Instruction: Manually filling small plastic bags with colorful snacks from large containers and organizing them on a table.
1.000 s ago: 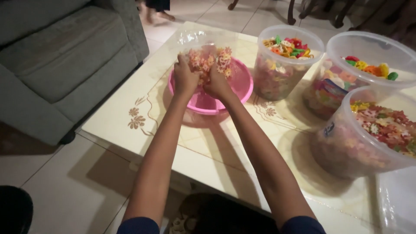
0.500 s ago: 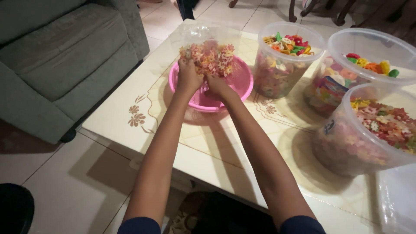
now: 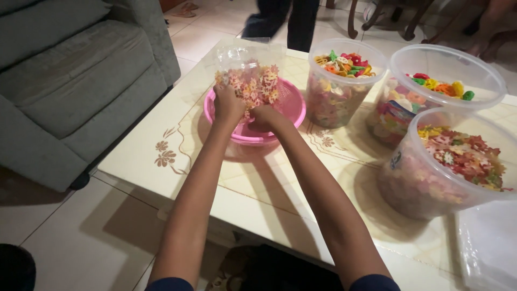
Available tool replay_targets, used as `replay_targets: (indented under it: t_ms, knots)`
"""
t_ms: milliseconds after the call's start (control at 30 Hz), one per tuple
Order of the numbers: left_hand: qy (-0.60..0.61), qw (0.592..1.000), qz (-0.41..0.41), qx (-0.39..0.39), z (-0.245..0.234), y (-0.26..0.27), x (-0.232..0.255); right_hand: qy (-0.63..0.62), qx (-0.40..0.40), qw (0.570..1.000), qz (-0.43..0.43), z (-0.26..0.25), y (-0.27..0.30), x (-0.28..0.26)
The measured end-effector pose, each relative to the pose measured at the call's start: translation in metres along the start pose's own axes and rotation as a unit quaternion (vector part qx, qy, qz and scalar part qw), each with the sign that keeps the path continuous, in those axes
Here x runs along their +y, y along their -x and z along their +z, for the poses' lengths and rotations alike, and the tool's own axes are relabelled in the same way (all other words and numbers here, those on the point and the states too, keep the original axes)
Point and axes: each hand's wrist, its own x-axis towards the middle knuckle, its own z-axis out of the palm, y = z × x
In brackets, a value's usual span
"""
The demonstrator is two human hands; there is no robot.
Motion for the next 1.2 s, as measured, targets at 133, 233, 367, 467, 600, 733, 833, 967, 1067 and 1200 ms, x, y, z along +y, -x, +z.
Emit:
replay_targets:
  t_ms: [133,233,367,467,600,733,833,967,1067,1200]
  knots:
    - [0.017,1.0,0.005,-0.006,-0.033,0.031,0.028,-0.034,0.031,0.999,0.002,-0.002,0.008,0.004]
    - [0.003,1.0,0.021,-0.012,-0.03,0.033,0.032,-0.042,0.068,0.997,-0.017,-0.018,0.028,0.001]
    - [0.053,0.984,0.164,0.043,-0.069,0.088,0.07,-0.12,0.201,0.968,-0.088,-0.059,0.111,-0.014]
    - [0.098,0.913,0.373,0.134,0.002,0.058,0.047,-0.143,0.326,0.927,-0.12,-0.077,0.192,-0.019]
    - [0.139,0.884,0.434,0.107,0.043,0.129,0.051,-0.157,0.392,0.903,-0.079,-0.052,0.294,-0.004]
    - [0.067,0.868,0.492,0.007,0.049,0.199,0.054,-0.168,0.296,0.94,-0.018,-0.002,0.39,0.013]
    - [0.014,0.855,0.519,-0.017,0.063,0.208,0.05,-0.187,0.245,0.951,-0.02,-0.001,0.457,0.01]
    - [-0.002,0.878,0.47,-0.094,0.072,0.203,0.036,-0.189,0.385,0.903,0.032,0.004,0.534,0.026]
    - [-0.029,0.882,0.462,-0.091,0.073,0.206,0.037,0.046,0.512,0.845,0.147,0.006,0.574,0.062]
    - [0.012,0.879,0.465,-0.1,0.067,0.21,0.041,0.182,0.327,0.851,0.369,0.013,0.6,0.076]
